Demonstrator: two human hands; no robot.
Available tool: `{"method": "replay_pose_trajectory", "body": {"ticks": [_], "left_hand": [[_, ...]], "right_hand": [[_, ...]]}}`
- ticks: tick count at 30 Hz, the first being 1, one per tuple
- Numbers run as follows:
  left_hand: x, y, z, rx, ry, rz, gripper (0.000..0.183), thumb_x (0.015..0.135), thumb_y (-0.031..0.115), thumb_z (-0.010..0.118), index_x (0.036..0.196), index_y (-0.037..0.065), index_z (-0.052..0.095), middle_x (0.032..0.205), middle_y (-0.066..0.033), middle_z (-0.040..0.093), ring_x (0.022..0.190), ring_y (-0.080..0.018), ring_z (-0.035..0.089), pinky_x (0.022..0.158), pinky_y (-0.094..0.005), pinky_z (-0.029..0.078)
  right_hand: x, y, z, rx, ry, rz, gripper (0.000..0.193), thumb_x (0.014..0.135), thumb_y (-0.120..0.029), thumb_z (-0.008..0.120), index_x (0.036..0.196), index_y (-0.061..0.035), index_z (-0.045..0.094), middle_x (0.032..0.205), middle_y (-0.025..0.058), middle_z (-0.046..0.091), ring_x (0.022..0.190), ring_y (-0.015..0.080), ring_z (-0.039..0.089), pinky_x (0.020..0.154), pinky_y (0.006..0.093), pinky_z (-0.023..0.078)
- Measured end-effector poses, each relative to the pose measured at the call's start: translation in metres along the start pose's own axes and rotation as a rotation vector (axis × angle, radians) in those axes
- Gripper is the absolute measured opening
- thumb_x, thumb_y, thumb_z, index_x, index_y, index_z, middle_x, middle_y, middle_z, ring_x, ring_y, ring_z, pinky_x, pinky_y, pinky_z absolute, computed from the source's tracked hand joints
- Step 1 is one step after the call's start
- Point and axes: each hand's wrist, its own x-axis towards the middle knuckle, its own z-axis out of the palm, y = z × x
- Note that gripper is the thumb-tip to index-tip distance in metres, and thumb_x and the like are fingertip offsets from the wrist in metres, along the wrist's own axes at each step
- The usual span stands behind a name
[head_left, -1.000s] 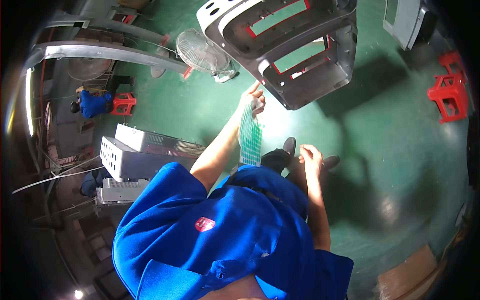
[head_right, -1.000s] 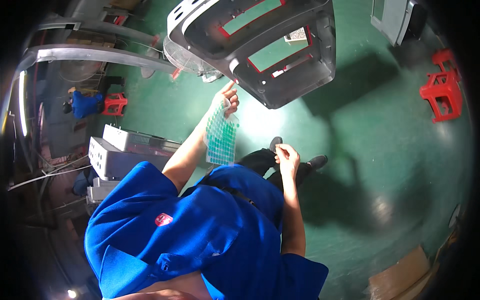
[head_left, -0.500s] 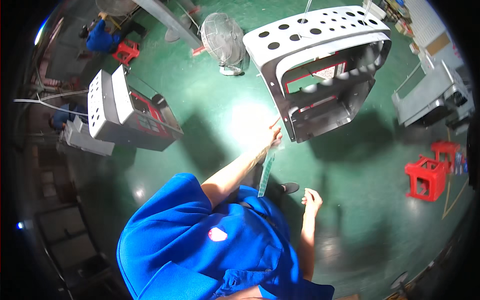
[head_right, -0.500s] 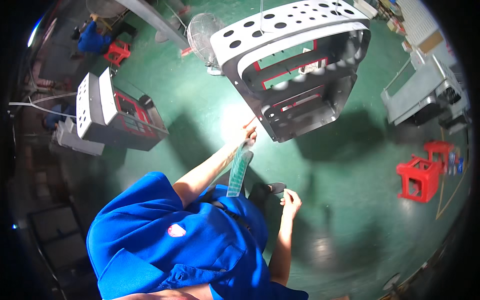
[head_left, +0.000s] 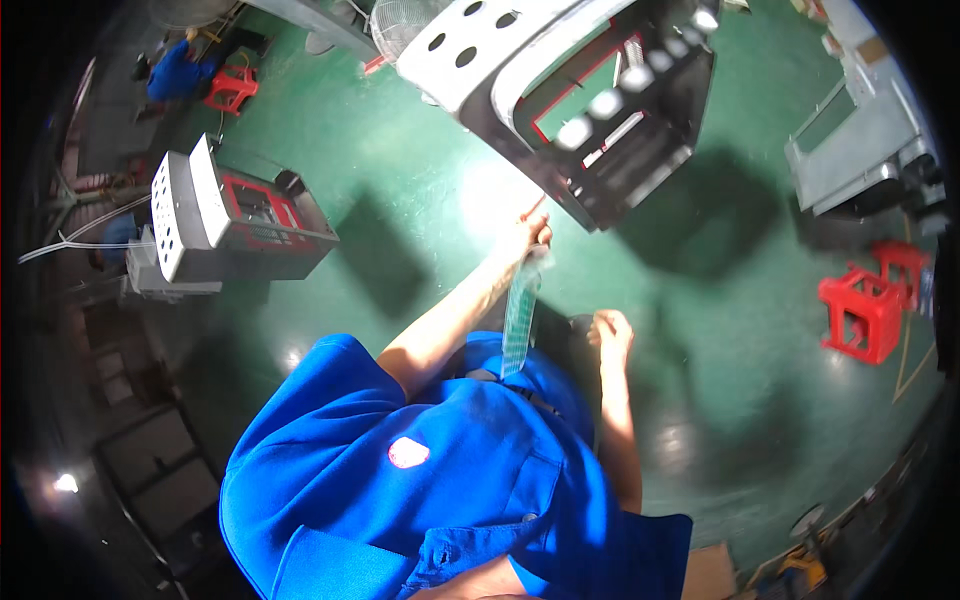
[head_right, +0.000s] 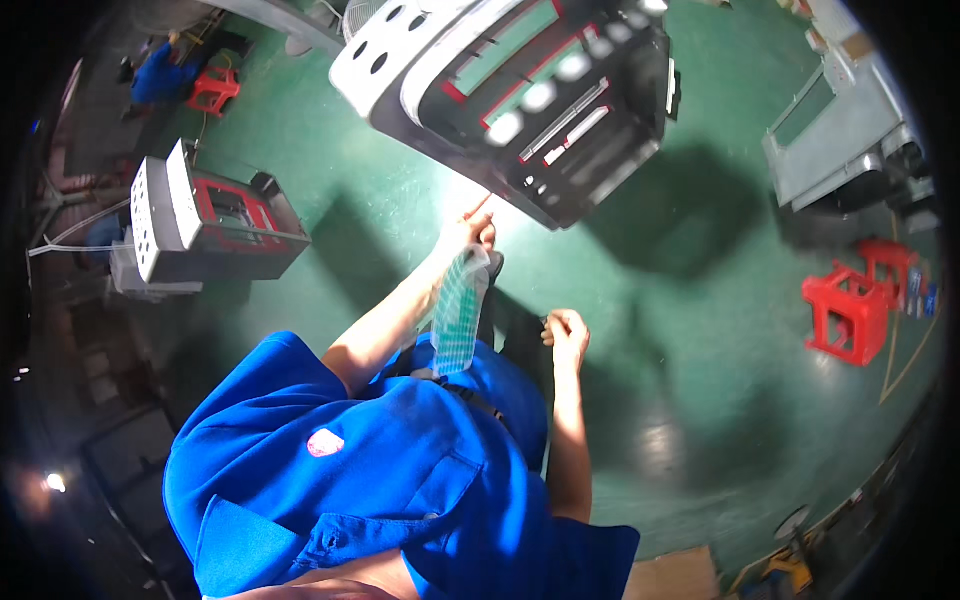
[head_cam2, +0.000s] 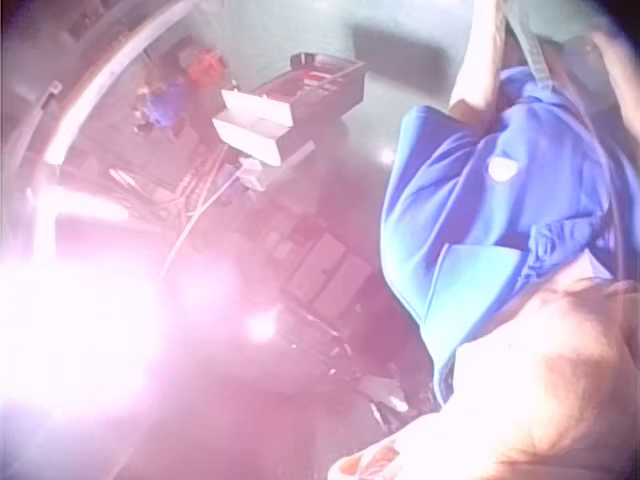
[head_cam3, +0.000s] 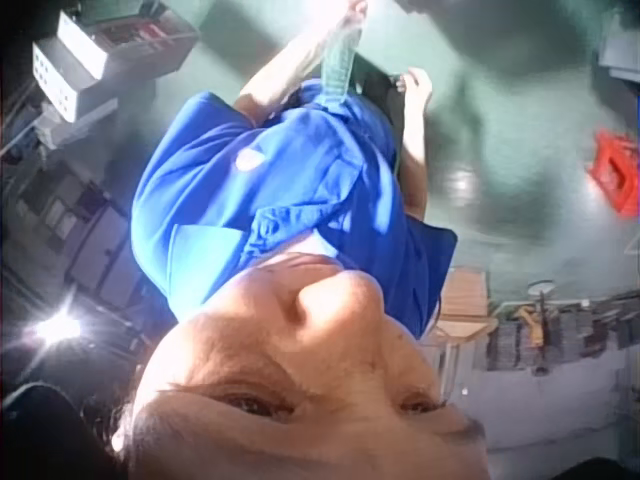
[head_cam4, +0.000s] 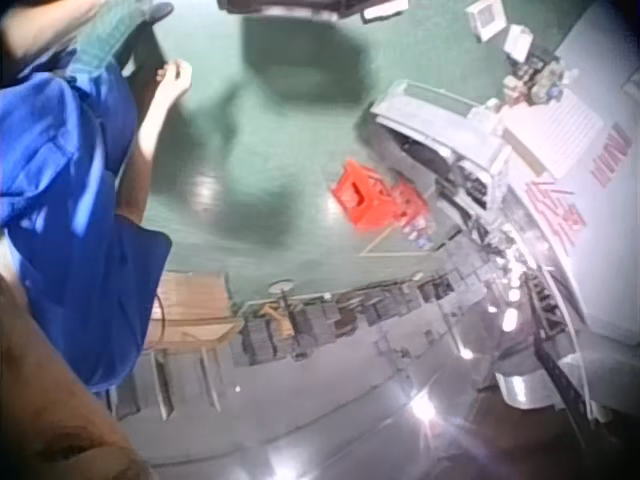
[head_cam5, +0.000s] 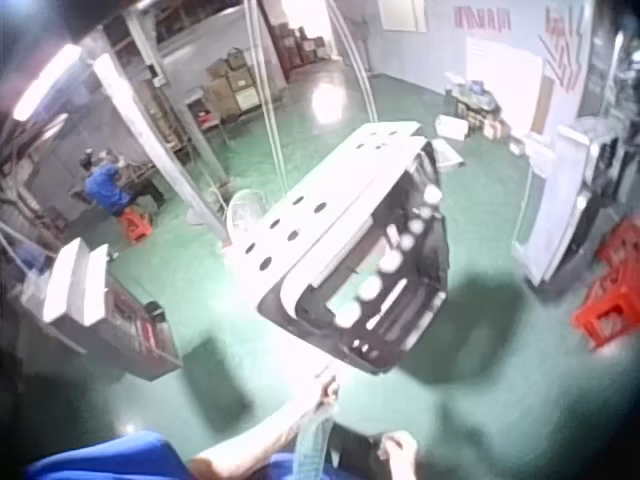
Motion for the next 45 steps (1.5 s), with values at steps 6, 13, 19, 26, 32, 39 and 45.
{"method": "replay_pose_trajectory", "body": {"ticks": [6, 13, 19, 26, 32, 39, 45], "left_hand": [[-0.021, 0.025, 0.036, -0.001, 0.018, -0.043, 0.052, 0.091, 0.01, 0.047, 0.139, 0.012, 0.027, 0.059, 0.0014, 0.038, 0.043, -0.0076, 0.033, 0.036, -0.0191, 0.024], [-0.026, 0.016, 0.039, -0.118, -0.036, -0.007, 0.038, 0.091, 0.009, 0.043, 0.128, 0.015, 0.035, 0.059, 0.0022, 0.032, 0.043, -0.0081, 0.028, 0.033, -0.0195, 0.021], [-0.033, 0.006, 0.052, -0.212, -0.098, 0.048, 0.014, 0.09, 0.007, 0.044, 0.103, 0.01, 0.044, 0.061, 0.002, 0.035, 0.046, -0.0082, 0.029, 0.034, -0.0198, 0.021], [-0.052, 0.002, 0.063, -0.253, -0.215, 0.162, 0.007, 0.089, 0.007, 0.045, 0.095, 0.01, 0.043, 0.064, 0.0039, 0.033, 0.054, -0.0061, 0.034, 0.04, -0.0169, 0.026], [-0.048, 0.005, 0.049, -0.234, -0.213, 0.15, 0.003, 0.09, 0.01, 0.046, 0.088, 0.01, 0.044, 0.063, 0.0044, 0.033, 0.052, -0.006, 0.033, 0.04, -0.0175, 0.026], [-0.068, 0.008, 0.088, -0.253, -0.016, 0.144, 0.007, 0.091, 0.012, 0.045, 0.085, 0.008, 0.044, 0.065, 0.0032, 0.036, 0.053, -0.0071, 0.033, 0.041, -0.0185, 0.027], [-0.069, 0.008, 0.085, -0.23, -0.045, 0.198, 0.013, 0.091, 0.014, 0.047, 0.082, 0.006, 0.044, 0.067, -0.0002, 0.042, 0.053, -0.0092, 0.036, 0.04, -0.0195, 0.027]], "right_hand": [[-0.002, 0.028, -0.065, 0.077, 0.103, 0.08, 0.009, 0.079, -0.007, 0.062, 0.088, -0.0035, 0.063, 0.07, 0.004, 0.061, 0.054, 0.01, 0.057, 0.045, 0.0215, 0.045], [-0.043, 0.106, -0.2, 0.126, 0.278, 0.24, 0.011, 0.078, -0.01, 0.064, 0.086, -0.0028, 0.063, 0.067, 0.0044, 0.059, 0.05, 0.0109, 0.056, 0.043, 0.0231, 0.046], [-0.095, 0.196, -0.315, 0.026, 0.379, 0.336, 0.01, 0.075, -0.006, 0.063, 0.081, 0.0013, 0.061, 0.063, 0.0071, 0.058, 0.049, 0.0136, 0.056, 0.04, 0.0257, 0.045], [-0.128, 0.182, -0.373, -0.044, 0.387, 0.465, 0.01, 0.072, -0.003, 0.063, 0.081, 0.0014, 0.06, 0.068, 0.0073, 0.059, 0.053, 0.0136, 0.058, 0.041, 0.0245, 0.047], [-0.094, 0.152, -0.376, -0.104, 0.305, 0.285, 0.014, 0.07, -0.003, 0.064, 0.082, 0.0013, 0.061, 0.068, 0.007, 0.06, 0.054, 0.0137, 0.058, 0.043, 0.0252, 0.048], [-0.047, 0.128, -0.355, -0.091, 0.278, 0.123, 0.019, 0.065, 0.001, 0.069, 0.083, -0.0006, 0.063, 0.067, 0.0068, 0.06, 0.054, 0.012, 0.056, 0.044, 0.0249, 0.049], [-0.035, 0.122, -0.358, -0.156, 0.235, 0.136, 0.019, 0.065, 0.0, 0.068, 0.083, -0.0016, 0.064, 0.07, 0.0072, 0.062, 0.056, 0.0131, 0.058, 0.045, 0.0256, 0.05]]}}
